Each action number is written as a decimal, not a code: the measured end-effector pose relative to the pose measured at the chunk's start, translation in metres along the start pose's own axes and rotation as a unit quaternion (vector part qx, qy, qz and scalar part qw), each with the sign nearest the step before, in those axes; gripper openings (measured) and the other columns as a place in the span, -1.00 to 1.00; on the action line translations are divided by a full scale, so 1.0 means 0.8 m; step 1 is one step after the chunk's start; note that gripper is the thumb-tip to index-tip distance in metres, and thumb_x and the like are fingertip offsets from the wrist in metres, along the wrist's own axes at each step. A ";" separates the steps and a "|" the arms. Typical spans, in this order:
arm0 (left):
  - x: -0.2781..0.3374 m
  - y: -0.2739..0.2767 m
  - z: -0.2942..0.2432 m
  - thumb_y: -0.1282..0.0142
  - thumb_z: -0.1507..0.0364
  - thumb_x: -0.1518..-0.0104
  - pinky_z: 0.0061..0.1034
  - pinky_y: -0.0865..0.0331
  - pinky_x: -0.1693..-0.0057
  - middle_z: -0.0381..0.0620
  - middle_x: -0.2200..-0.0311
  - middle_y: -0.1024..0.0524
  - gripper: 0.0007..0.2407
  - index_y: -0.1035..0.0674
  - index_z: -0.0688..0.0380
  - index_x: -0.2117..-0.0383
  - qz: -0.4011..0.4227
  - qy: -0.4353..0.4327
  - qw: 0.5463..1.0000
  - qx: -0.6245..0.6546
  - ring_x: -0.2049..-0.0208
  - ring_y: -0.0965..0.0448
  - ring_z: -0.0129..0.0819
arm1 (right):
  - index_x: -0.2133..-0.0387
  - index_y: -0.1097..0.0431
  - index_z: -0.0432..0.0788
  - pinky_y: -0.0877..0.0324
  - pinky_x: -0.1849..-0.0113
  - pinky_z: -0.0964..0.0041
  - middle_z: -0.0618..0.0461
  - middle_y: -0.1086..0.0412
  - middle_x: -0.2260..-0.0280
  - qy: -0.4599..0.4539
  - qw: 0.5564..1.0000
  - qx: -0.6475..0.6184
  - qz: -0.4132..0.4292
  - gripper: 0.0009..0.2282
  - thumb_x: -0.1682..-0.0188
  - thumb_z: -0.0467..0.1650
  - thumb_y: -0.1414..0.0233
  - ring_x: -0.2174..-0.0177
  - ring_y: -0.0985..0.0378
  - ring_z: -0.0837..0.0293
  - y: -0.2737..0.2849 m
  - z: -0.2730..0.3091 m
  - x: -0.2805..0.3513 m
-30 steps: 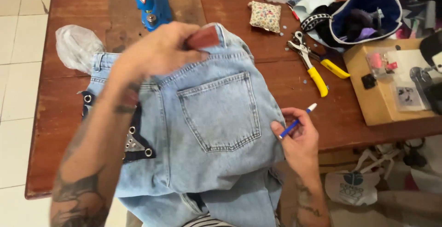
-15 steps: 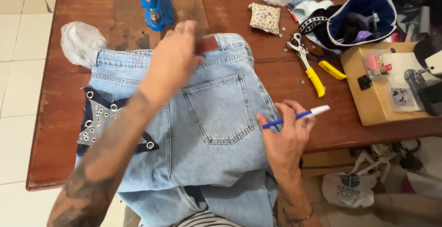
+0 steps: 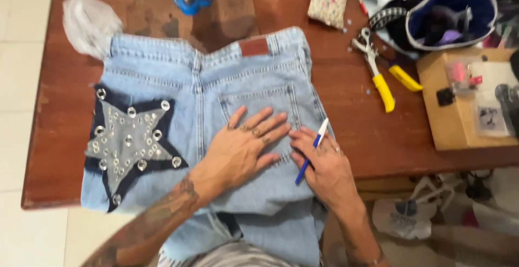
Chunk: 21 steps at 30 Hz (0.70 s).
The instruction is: The person is attaching a decorative star-shaped patch with metal studs to the back pocket area of denim jeans using a manual hand press and marking the fabric for further placement.
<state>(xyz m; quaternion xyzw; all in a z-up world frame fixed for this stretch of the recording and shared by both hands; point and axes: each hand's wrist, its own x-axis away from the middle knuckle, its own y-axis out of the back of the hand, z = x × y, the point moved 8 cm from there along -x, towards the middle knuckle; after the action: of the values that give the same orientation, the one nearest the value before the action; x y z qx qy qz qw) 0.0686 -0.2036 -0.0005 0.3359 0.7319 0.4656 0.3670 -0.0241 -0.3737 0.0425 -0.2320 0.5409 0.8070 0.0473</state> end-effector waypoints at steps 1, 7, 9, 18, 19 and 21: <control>-0.004 -0.001 0.000 0.11 -0.11 -0.62 0.28 0.07 -0.71 -0.32 -0.77 -0.27 -0.39 -0.33 -0.35 -0.76 -0.006 -0.002 1.000 -0.007 -0.76 -0.18 -0.17 | -0.22 -0.68 0.03 -0.40 -0.42 -0.23 0.11 -0.71 -0.26 0.006 1.000 0.003 -0.007 -0.74 -0.38 -0.21 -0.20 -0.33 -0.69 -0.03 0.002 -0.007 -0.004; 0.012 0.053 -0.048 -0.04 0.05 -0.61 0.38 -0.10 -0.65 -0.10 -0.65 -0.46 -0.45 -0.44 -0.15 -0.68 -0.045 0.042 0.998 0.021 -0.62 -0.46 -0.02 | -0.28 -0.66 -0.18 -0.36 -0.04 0.05 -0.11 -0.75 -0.04 -0.170 0.945 -0.268 -0.078 -0.57 -0.39 -0.13 -0.12 0.00 -0.65 0.03 0.044 -0.048 0.100; 0.037 0.081 -0.083 -0.33 0.10 -0.47 0.10 -0.24 -0.61 0.05 -0.64 -0.46 -0.30 -0.38 0.07 -0.69 -0.088 0.014 0.993 0.071 -0.41 -0.60 0.04 | -0.15 -0.67 -0.43 -0.27 0.52 0.51 -0.23 -0.74 0.21 -0.299 0.811 -0.467 -0.187 -0.32 -0.40 0.07 -0.11 0.48 -0.54 0.26 0.052 -0.077 0.152; 0.118 0.007 -0.121 0.17 0.18 -0.78 -0.04 -0.48 0.17 0.00 0.36 -0.57 -0.60 -0.51 0.15 0.22 0.071 -0.022 0.887 0.457 0.44 -0.63 0.07 | 0.51 -0.20 0.19 0.20 0.79 0.41 0.30 0.02 0.66 -0.378 0.575 -0.668 -0.282 -0.67 -0.34 -0.29 0.02 0.72 0.09 0.38 0.119 -0.043 0.125; 0.113 0.022 -0.117 0.17 0.18 -0.78 -0.04 -0.48 0.17 0.00 0.36 -0.57 -0.60 -0.51 0.15 0.22 0.069 -0.022 0.886 0.458 0.44 -0.63 0.07 | 0.51 -0.20 0.19 0.20 0.79 0.41 0.30 0.02 0.66 -0.379 0.577 -0.667 -0.280 -0.67 -0.34 -0.29 0.02 0.72 0.09 0.38 0.125 -0.056 0.120; 0.099 0.053 -0.102 0.00 0.10 -0.75 0.00 -0.47 0.24 -0.07 0.31 -0.59 -0.65 -0.52 0.01 0.22 0.050 -0.039 0.960 0.272 0.36 -0.67 0.06 | -0.01 -0.58 -0.07 -0.32 0.64 0.28 -0.01 -0.54 0.41 -0.193 0.684 -0.624 -0.325 -0.71 -0.56 -0.16 -0.01 0.53 -0.46 0.16 0.176 -0.068 0.090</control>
<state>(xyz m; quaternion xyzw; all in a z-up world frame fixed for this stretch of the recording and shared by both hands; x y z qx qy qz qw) -0.0347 -0.1585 0.0452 0.4773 0.7981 0.2537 0.2661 -0.1166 -0.4925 0.1151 -0.2083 -0.2181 0.9188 0.2548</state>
